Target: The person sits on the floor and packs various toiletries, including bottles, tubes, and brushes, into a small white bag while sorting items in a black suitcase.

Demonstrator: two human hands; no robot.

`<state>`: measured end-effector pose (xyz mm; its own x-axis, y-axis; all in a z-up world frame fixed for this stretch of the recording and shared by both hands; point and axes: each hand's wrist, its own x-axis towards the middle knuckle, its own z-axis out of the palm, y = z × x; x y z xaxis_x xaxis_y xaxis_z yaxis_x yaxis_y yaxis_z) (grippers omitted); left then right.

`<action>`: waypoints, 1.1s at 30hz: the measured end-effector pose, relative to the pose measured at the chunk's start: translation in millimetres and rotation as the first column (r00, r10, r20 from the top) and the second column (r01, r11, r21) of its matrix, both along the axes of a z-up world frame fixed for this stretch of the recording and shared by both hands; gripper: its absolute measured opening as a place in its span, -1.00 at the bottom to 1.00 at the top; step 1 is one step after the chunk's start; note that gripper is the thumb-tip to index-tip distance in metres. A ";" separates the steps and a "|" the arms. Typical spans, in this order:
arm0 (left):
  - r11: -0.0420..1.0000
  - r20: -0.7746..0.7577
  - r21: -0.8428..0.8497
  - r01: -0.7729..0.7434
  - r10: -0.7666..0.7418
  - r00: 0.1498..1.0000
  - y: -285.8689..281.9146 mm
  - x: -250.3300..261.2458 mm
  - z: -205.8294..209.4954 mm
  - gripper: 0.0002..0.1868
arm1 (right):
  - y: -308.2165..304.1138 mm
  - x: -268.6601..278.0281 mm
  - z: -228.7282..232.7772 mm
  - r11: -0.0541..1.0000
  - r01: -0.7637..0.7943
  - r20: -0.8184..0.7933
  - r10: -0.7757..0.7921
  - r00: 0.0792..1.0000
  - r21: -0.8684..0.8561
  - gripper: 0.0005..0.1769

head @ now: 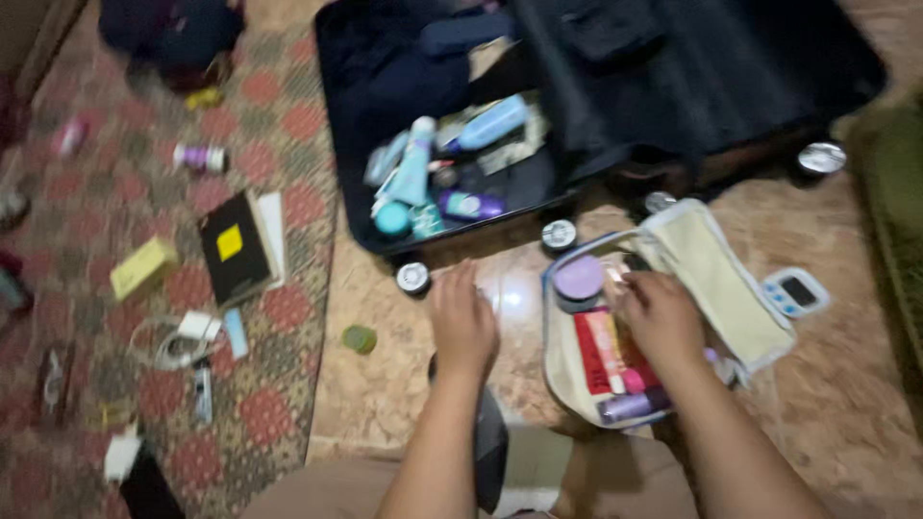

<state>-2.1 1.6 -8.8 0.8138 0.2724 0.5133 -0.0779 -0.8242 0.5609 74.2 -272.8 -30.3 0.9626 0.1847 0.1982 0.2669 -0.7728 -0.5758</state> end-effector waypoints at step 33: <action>0.992 -0.132 -0.121 0.025 -0.041 0.990 -6.9 18.5 -42.1 -0.32 | 290.0 206.5 -31.0 0.942 -0.305 -0.383 0.232 0.894 -0.141 -0.33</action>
